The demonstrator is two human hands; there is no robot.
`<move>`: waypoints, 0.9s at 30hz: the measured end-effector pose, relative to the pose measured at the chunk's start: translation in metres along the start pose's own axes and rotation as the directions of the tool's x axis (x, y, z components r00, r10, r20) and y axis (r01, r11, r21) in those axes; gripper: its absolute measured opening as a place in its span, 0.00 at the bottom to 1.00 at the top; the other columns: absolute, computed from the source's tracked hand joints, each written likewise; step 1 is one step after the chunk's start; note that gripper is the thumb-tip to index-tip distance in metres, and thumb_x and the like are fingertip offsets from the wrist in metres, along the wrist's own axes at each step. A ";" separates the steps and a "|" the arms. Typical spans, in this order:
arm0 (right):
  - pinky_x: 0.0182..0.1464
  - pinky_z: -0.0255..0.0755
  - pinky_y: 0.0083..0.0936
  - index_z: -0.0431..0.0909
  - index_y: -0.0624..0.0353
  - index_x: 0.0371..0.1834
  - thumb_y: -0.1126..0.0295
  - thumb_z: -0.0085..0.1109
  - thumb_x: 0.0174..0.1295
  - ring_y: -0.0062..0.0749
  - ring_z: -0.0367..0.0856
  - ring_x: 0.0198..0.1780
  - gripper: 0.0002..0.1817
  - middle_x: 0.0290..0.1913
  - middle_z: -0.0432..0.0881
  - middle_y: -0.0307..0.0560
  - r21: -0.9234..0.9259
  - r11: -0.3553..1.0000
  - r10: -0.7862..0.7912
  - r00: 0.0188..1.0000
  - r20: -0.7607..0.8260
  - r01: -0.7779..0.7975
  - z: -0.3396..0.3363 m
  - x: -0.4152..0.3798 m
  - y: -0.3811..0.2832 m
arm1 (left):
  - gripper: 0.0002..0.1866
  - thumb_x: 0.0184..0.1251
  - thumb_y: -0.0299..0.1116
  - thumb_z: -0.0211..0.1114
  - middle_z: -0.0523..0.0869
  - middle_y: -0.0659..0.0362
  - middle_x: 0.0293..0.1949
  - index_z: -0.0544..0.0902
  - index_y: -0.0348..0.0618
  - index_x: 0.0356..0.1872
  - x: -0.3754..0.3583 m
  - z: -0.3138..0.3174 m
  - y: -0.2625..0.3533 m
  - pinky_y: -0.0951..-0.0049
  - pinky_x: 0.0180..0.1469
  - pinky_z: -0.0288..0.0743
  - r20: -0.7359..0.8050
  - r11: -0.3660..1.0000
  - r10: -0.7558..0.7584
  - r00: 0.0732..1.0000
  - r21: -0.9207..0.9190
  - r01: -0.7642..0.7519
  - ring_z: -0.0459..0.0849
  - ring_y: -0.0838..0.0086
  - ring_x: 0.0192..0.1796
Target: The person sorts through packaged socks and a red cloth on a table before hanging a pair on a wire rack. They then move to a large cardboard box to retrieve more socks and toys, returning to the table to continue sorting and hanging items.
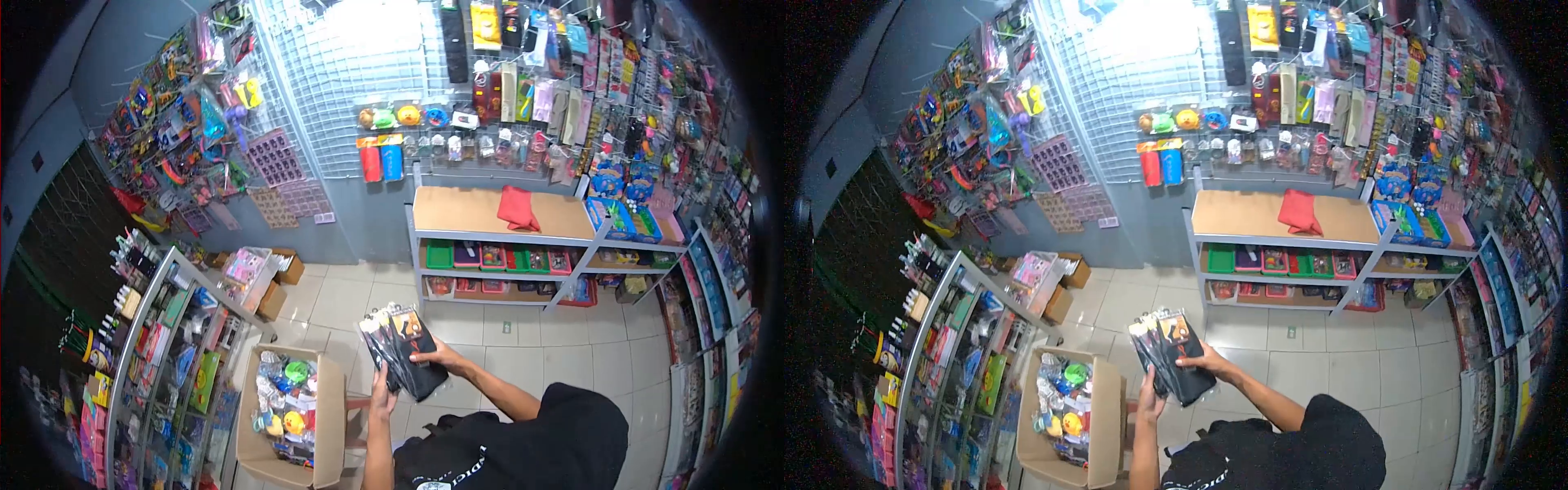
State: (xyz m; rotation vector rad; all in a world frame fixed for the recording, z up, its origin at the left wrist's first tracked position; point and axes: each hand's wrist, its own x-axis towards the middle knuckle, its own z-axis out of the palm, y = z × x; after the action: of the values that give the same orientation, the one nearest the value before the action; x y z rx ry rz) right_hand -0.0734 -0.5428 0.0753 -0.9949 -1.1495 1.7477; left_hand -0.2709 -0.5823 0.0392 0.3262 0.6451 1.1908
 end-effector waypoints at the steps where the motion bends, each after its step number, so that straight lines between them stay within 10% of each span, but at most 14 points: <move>1: 0.62 0.65 0.25 0.62 0.60 0.66 0.63 0.77 0.45 0.28 0.72 0.58 0.45 0.57 0.74 0.44 0.021 1.000 -0.003 1.000 -0.022 0.003 -0.010 -0.009 0.006 | 0.24 0.73 0.37 0.56 0.79 0.58 0.55 0.64 0.43 0.65 -0.001 0.006 -0.011 0.64 0.58 0.73 -0.042 0.999 0.002 0.999 0.046 0.000 0.80 0.69 0.55; 10: 0.54 0.71 0.26 0.68 0.60 0.60 0.69 0.74 0.50 0.26 0.77 0.51 0.33 0.49 0.78 0.39 0.183 0.981 -0.009 0.960 -0.280 0.063 -0.074 -0.086 0.023 | 0.26 0.70 0.39 0.61 0.74 0.62 0.58 0.64 0.48 0.65 0.018 0.061 -0.076 0.71 0.60 0.68 0.039 0.927 -0.063 0.997 0.373 0.043 0.74 0.75 0.60; 19: 0.46 0.79 0.29 0.77 0.59 0.50 0.68 0.65 0.57 0.28 0.84 0.39 0.18 0.40 0.84 0.40 0.551 0.798 0.004 0.913 -0.407 0.242 -0.113 -0.102 -0.002 | 0.24 0.74 0.37 0.55 0.75 0.59 0.59 0.62 0.46 0.67 0.029 0.139 -0.073 0.67 0.60 0.70 0.204 0.960 -0.103 0.974 0.277 0.044 0.76 0.72 0.59; 27: 0.49 0.77 0.28 0.71 0.59 0.57 0.67 0.66 0.56 0.26 0.81 0.47 0.25 0.48 0.81 0.42 0.596 0.785 0.069 0.931 -0.358 0.171 -0.112 -0.086 -0.004 | 0.23 0.73 0.32 0.56 0.74 0.59 0.58 0.63 0.42 0.65 0.079 0.132 -0.067 0.73 0.59 0.68 0.244 0.824 -0.064 0.968 0.560 -0.086 0.74 0.76 0.57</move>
State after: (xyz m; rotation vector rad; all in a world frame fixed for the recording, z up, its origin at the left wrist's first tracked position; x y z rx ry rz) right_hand 0.0608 -0.5848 0.0630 -0.8056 -0.3070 1.6350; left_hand -0.1208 -0.5197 0.0811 0.9764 0.7646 0.9218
